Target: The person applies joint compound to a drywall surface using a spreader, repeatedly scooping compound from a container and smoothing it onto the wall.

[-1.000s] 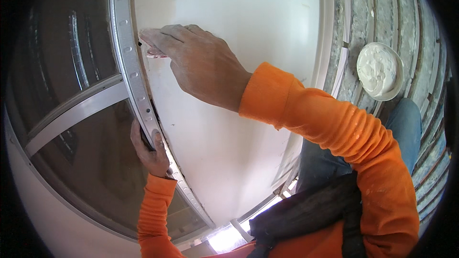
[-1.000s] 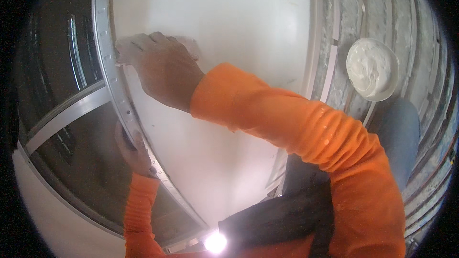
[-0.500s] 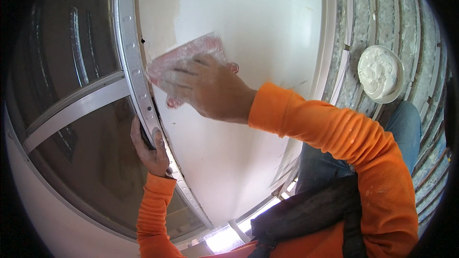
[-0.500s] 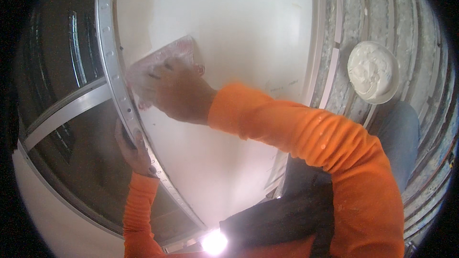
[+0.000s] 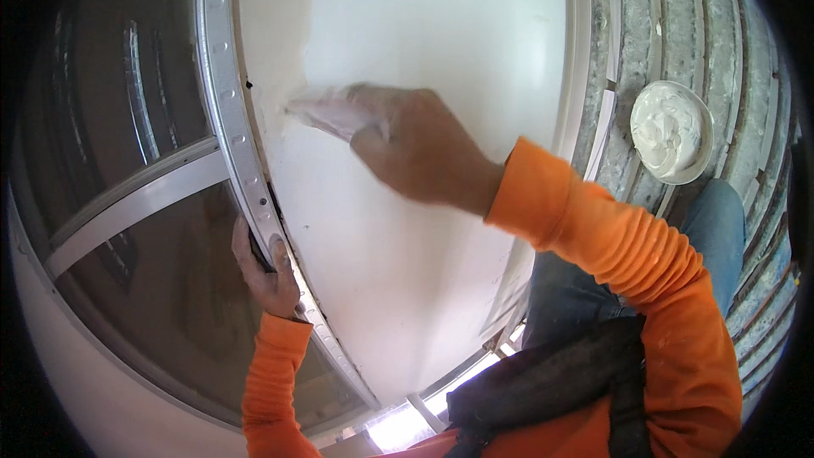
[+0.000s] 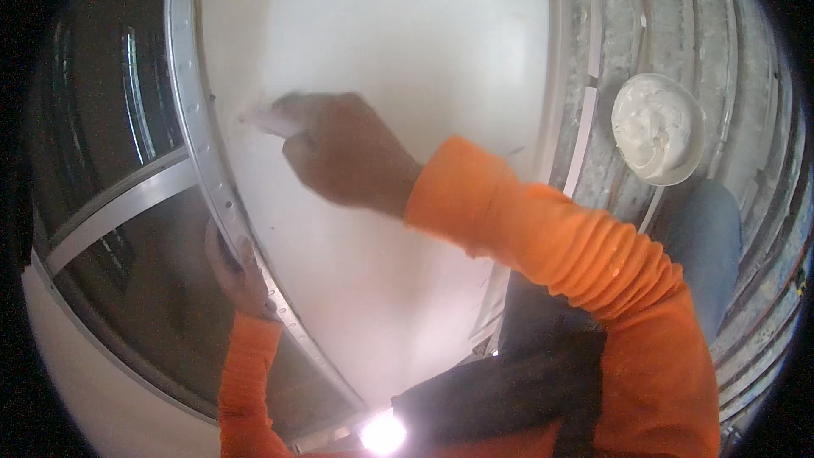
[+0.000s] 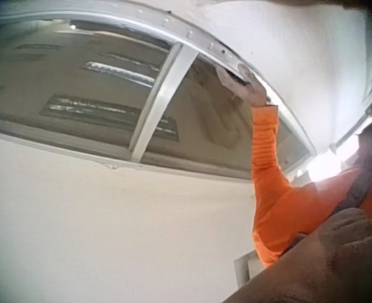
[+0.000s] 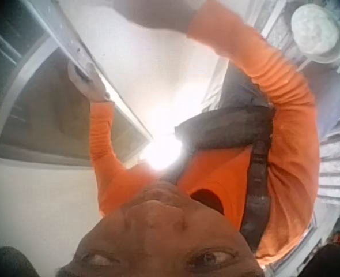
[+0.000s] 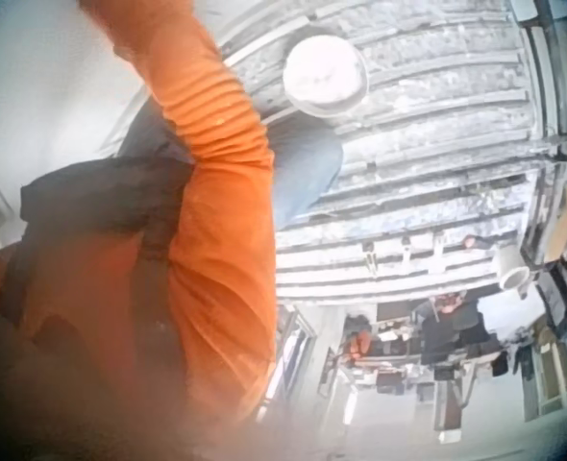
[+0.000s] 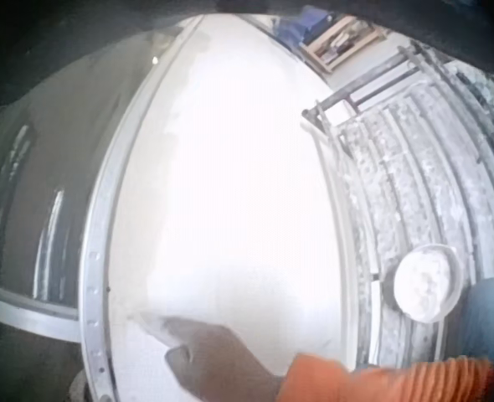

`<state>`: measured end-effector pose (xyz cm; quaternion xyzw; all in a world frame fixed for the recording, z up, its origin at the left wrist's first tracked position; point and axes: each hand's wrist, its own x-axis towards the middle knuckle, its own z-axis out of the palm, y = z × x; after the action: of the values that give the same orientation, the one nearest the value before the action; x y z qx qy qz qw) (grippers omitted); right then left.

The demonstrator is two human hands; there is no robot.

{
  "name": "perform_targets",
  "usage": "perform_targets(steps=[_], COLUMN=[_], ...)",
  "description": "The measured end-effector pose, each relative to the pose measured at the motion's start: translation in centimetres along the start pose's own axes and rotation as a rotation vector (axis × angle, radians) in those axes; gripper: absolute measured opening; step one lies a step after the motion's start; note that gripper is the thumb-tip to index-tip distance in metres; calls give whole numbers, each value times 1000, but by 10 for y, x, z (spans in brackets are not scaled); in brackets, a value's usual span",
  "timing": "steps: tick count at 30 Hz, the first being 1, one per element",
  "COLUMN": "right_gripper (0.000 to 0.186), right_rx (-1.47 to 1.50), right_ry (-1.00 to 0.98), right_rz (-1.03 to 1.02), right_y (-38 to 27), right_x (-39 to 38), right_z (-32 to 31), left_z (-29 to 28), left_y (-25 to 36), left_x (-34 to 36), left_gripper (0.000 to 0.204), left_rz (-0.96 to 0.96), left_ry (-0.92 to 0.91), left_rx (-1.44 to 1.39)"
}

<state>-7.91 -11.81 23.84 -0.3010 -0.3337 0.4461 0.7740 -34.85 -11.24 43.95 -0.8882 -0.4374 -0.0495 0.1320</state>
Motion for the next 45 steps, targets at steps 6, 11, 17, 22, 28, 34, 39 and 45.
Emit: perform_targets(steps=[6,11,17,22,28,34,39,45], right_gripper=[45,50,65,71,67,67,61,52], right_rx=[-102,-623,-1084,-937,-968,-1276,-872,-489], right_ry=[15,86,67,39,-137,-8,281,95], right_rz=[-31,-634,-957,-1087,-1076,-709,-634,-635], right_y=[5,43,93,108,108,107,80,39], right_x=[7,29,67,80,94,121,120,140], right_z=[-9,-1,-4,5,15,-33,-56,0], left_z=[6,2,4,6,6,1,1,1], left_y=[0,-3,-3,-10,-13,-6,-13,-9], left_x=[5,6,5,1,-3,3,2,7], left_gripper=[59,58,60,63,63,65,65,61], left_rz=[10,46,-6,-12,-62,-27,38,60], left_ry=[10,24,0,19,18,6,11,10], left_rx=[13,33,-2,-78,-158,-67,-41,-47])
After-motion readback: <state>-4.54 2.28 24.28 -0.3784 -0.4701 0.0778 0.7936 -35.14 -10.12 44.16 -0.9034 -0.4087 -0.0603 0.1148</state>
